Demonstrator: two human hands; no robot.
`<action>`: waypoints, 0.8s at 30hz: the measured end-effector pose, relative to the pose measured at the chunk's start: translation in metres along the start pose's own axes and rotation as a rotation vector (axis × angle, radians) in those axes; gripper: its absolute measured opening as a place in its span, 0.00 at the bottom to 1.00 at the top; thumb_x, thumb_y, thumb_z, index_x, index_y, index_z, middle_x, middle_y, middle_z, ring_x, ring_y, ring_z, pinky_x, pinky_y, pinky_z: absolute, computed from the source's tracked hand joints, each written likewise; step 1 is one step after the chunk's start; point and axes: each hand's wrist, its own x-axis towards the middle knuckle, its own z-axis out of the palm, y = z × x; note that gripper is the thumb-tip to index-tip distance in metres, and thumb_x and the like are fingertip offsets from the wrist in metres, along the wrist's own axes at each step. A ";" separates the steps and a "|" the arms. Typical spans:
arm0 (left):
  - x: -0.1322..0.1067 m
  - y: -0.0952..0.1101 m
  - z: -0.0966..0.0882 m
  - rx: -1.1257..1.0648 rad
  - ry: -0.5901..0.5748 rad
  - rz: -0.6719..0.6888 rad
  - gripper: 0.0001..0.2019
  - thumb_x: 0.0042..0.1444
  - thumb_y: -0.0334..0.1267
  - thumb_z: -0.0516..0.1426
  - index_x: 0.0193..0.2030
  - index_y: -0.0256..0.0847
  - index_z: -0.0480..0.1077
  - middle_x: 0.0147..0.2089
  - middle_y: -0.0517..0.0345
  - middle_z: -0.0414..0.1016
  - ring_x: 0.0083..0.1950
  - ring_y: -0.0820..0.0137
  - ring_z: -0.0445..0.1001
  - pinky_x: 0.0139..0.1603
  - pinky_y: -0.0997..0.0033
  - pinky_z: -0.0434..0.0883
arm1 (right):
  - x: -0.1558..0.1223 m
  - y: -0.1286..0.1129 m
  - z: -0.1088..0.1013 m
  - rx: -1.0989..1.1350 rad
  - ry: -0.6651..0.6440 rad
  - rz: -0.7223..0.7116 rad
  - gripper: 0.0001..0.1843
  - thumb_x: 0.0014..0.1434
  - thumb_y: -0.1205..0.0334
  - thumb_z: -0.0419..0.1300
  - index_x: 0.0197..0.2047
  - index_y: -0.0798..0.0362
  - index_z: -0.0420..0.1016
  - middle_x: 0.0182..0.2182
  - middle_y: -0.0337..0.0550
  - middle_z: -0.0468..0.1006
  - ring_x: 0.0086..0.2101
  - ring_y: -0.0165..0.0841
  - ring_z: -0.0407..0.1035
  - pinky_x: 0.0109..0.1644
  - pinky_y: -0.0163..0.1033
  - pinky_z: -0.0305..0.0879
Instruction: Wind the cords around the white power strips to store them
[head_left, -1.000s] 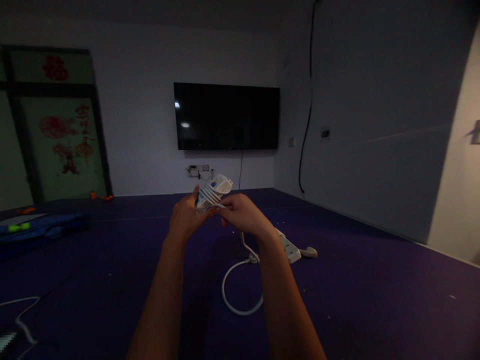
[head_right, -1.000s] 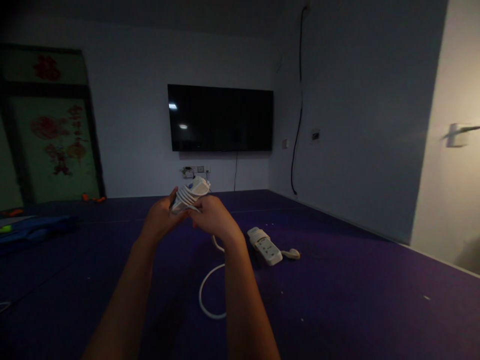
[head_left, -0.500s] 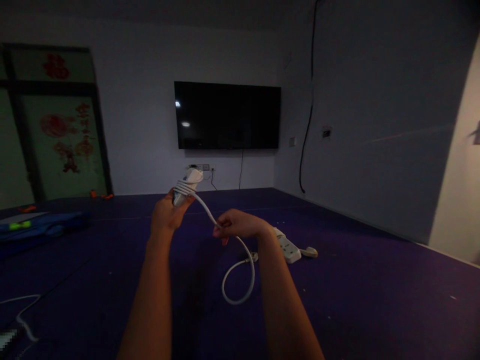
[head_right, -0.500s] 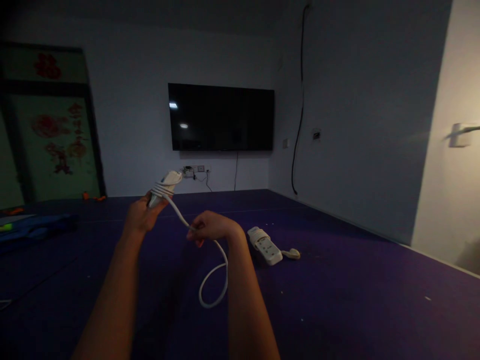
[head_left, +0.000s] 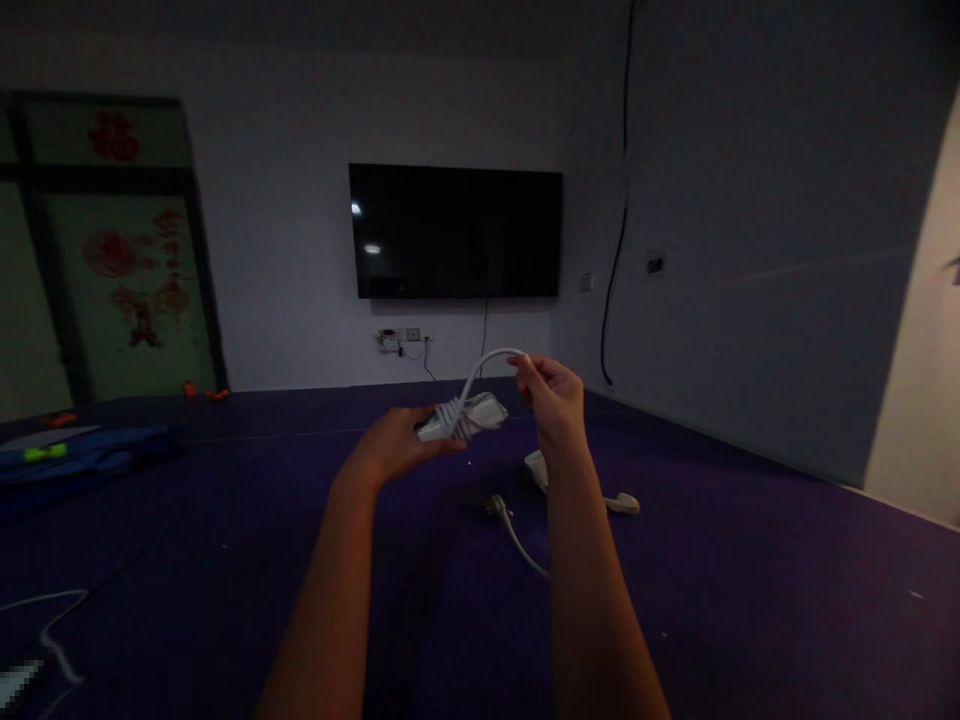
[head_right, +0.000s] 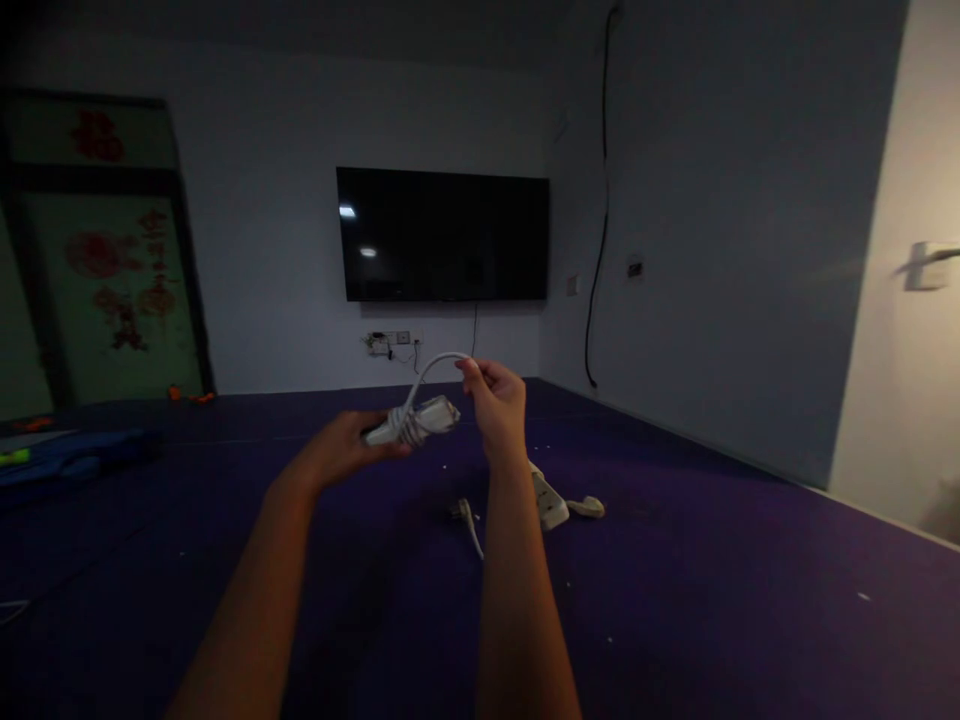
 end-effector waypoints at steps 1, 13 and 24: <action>0.000 0.008 0.003 0.005 -0.050 0.013 0.29 0.42 0.58 0.59 0.48 0.42 0.75 0.33 0.54 0.78 0.34 0.62 0.73 0.32 0.69 0.64 | 0.002 0.002 -0.005 0.012 0.032 0.002 0.22 0.46 0.43 0.64 0.30 0.56 0.76 0.15 0.32 0.61 0.16 0.21 0.50 0.19 0.31 0.41; -0.031 0.096 0.022 0.019 -0.463 0.211 0.21 0.40 0.53 0.63 0.37 0.41 0.76 0.27 0.60 0.75 0.24 0.73 0.66 0.24 0.73 0.56 | 0.000 0.018 -0.033 0.103 -0.116 0.029 0.19 0.46 0.42 0.64 0.28 0.52 0.77 0.14 0.30 0.54 0.16 0.22 0.47 0.18 0.32 0.40; -0.035 0.092 0.010 0.114 -0.254 0.329 0.23 0.38 0.56 0.64 0.36 0.41 0.75 0.28 0.59 0.75 0.27 0.71 0.68 0.28 0.70 0.60 | -0.001 0.028 -0.022 0.103 -0.103 0.086 0.15 0.47 0.48 0.65 0.28 0.53 0.77 0.15 0.31 0.56 0.17 0.22 0.48 0.20 0.32 0.39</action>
